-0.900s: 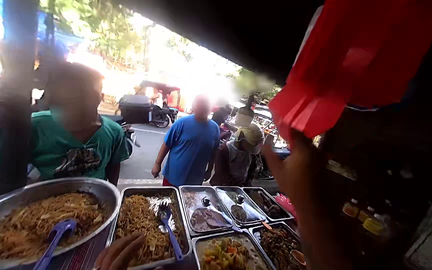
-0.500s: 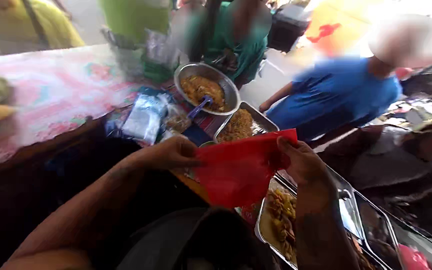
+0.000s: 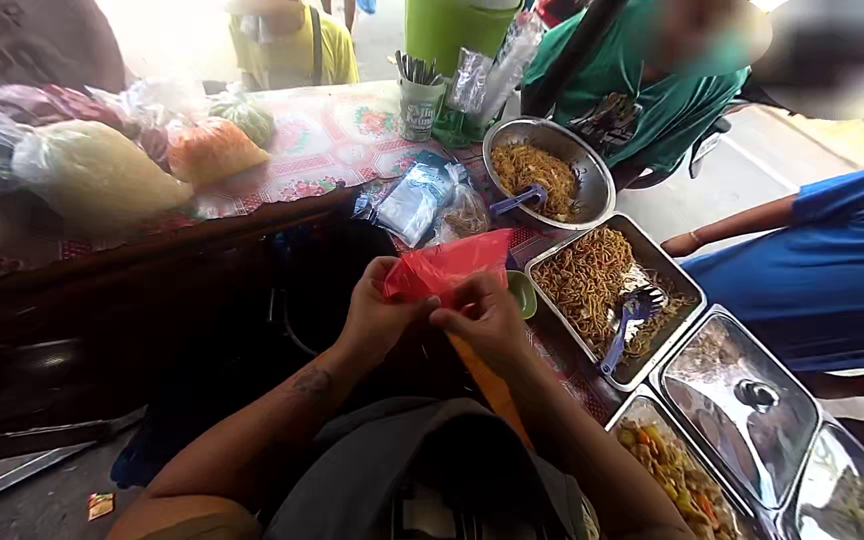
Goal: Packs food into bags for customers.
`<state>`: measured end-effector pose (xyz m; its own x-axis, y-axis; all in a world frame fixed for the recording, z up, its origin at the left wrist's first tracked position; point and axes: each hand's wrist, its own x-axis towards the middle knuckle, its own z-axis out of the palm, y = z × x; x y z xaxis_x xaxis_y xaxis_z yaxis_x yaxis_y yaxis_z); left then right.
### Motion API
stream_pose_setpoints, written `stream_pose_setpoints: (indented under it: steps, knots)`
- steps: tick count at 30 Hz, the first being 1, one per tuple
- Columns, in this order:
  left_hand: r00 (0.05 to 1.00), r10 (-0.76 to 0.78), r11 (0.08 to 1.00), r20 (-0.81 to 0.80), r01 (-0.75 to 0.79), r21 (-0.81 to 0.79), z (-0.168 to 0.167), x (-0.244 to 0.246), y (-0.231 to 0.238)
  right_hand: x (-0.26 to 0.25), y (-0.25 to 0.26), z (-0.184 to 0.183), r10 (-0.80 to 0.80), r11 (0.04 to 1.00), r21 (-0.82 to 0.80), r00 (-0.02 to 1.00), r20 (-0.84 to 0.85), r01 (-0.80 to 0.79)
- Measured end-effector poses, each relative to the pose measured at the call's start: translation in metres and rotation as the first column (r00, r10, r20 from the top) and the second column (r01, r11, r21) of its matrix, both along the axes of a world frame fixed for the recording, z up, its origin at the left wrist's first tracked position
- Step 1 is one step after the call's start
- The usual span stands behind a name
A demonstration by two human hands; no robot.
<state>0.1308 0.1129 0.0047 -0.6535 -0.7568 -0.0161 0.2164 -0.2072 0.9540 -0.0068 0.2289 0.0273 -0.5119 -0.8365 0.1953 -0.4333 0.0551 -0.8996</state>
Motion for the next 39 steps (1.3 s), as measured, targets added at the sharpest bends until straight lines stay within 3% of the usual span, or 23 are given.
stream_pose_setpoints:
  steps: [3, 5, 6, 8, 9, 11, 12, 14, 16, 17, 19, 21, 22, 24, 26, 28, 30, 31, 33, 34, 35, 37, 39]
  knots:
    - [1.0, -0.029, 0.975, 0.007, 0.027, 0.221, 0.004, 0.007, 0.009, 0.002, -0.01, -0.014, 0.282, 0.955, -0.138, 0.948, 0.149, -0.262]
    - [0.986, -0.121, 0.939, -0.117, 0.152, 0.308, -0.004, 0.023, -0.005, -0.026, -0.009, -0.014, 0.289, 0.953, -0.129, 0.951, 0.113, -0.274]
    - [0.964, -0.195, 0.932, -0.182, 0.24, 0.272, -0.008, 0.035, -0.016, -0.045, -0.007, -0.013, 0.254, 0.965, -0.085, 0.963, 0.088, -0.247]
    - [0.917, -0.368, 0.929, -0.156, 0.37, -0.014, -0.008, 0.059, -0.042, -0.083, -0.004, -0.009, 0.148, 0.987, 0.046, 0.985, 0.088, -0.152]
    - [0.924, -0.382, 0.901, -0.02, 0.368, -0.23, -0.004, 0.069, -0.056, -0.097, -0.007, -0.006, 0.087, 0.989, 0.108, 0.989, 0.123, -0.1]
    - [0.897, -0.111, 0.678, 0.427, 0.382, -0.627, 0.006, 0.083, -0.08, -0.107, -0.02, -0.006, -0.071, 0.975, 0.215, 0.992, 0.1, 0.049]
    - [0.807, 0.085, 0.591, 0.585, 0.432, -0.681, 0.008, 0.086, -0.09, -0.105, -0.031, -0.012, -0.154, 0.955, 0.258, 0.988, 0.013, 0.145]
    - [0.498, 0.349, 0.589, 0.794, 0.542, -0.599, 0.01, 0.083, -0.109, -0.091, -0.06, -0.032, -0.215, 0.915, 0.314, 0.965, -0.149, 0.252]
    - [0.231, 0.437, 0.64, 0.87, 0.599, -0.481, 0.011, 0.074, -0.126, -0.073, -0.088, -0.05, -0.182, 0.833, 0.454, 0.932, -0.312, 0.315]
    - [0.18, 0.452, 0.649, 0.874, 0.606, -0.46, 0.012, 0.071, -0.129, -0.067, -0.097, -0.055, -0.139, 0.769, 0.542, 0.916, -0.377, 0.339]
    - [0.239, 0.429, 0.634, 0.871, 0.607, -0.479, 0.016, 0.065, -0.129, -0.064, -0.103, -0.054, -0.079, 0.701, 0.618, 0.9, -0.429, 0.356]
    - [0.452, 0.304, 0.629, 0.839, 0.566, -0.533, 0.023, 0.057, -0.124, -0.068, -0.093, -0.039, -0.113, 0.784, 0.534, 0.918, -0.379, 0.317]
    - [0.578, 0.212, 0.633, 0.788, 0.533, -0.561, 0.023, 0.053, -0.121, -0.069, -0.085, -0.031, -0.17, 0.86, 0.413, 0.93, -0.326, 0.301]
    - [0.785, -0.01, 0.712, 0.619, 0.441, -0.547, 0.023, 0.045, -0.105, -0.06, -0.075, -0.024, -0.326, 0.944, -0.005, 0.928, -0.182, 0.33]
    - [0.904, -0.252, 0.864, 0.344, 0.371, -0.34, 0.023, 0.037, -0.087, -0.041, -0.074, -0.013, -0.335, 0.87, -0.381, 0.942, 0.007, 0.312]
    - [0.926, -0.377, 0.916, 0.027, 0.377, -0.14, 0.027, 0.031, -0.077, -0.017, -0.071, -0.006, -0.176, 0.818, -0.559, 0.984, -0.014, 0.138]
    - [0.917, -0.374, 0.924, -0.137, 0.357, -0.134, 0.037, 0.032, -0.081, -0.003, -0.067, -0.012, 0.03, 0.828, -0.542, 0.977, -0.21, -0.142]
    - [0.914, -0.365, 0.926, -0.178, 0.337, -0.17, 0.045, 0.036, -0.086, 0.0, -0.065, -0.013, 0.18, 0.843, -0.452, 0.944, -0.275, -0.292]
    - [0.921, -0.348, 0.914, -0.177, 0.291, -0.281, 0.063, 0.051, -0.094, 0.003, -0.066, 0.001, 0.491, 0.824, -0.166, 0.83, -0.266, -0.541]
    - [0.933, -0.337, 0.897, -0.13, 0.276, -0.344, 0.069, 0.059, -0.096, 0.001, -0.071, 0.01, 0.559, 0.804, -0.088, 0.798, -0.227, -0.588]
    - [0.951, -0.307, 0.874, -0.04, 0.265, -0.408, 0.071, 0.067, -0.095, -0.007, -0.078, 0.014, 0.554, 0.812, -0.077, 0.806, -0.207, -0.578]
    - [0.952, -0.265, 0.821, 0.154, 0.306, -0.481, 0.062, 0.075, -0.093, -0.036, -0.1, 0.019, 0.311, 0.942, -0.03, 0.9, -0.305, -0.335]
    - [0.923, -0.279, 0.794, 0.266, 0.377, -0.476, 0.051, 0.082, -0.093, -0.075, -0.136, 0.027, 0.112, 0.967, 0.255, 0.884, -0.455, 0.008]
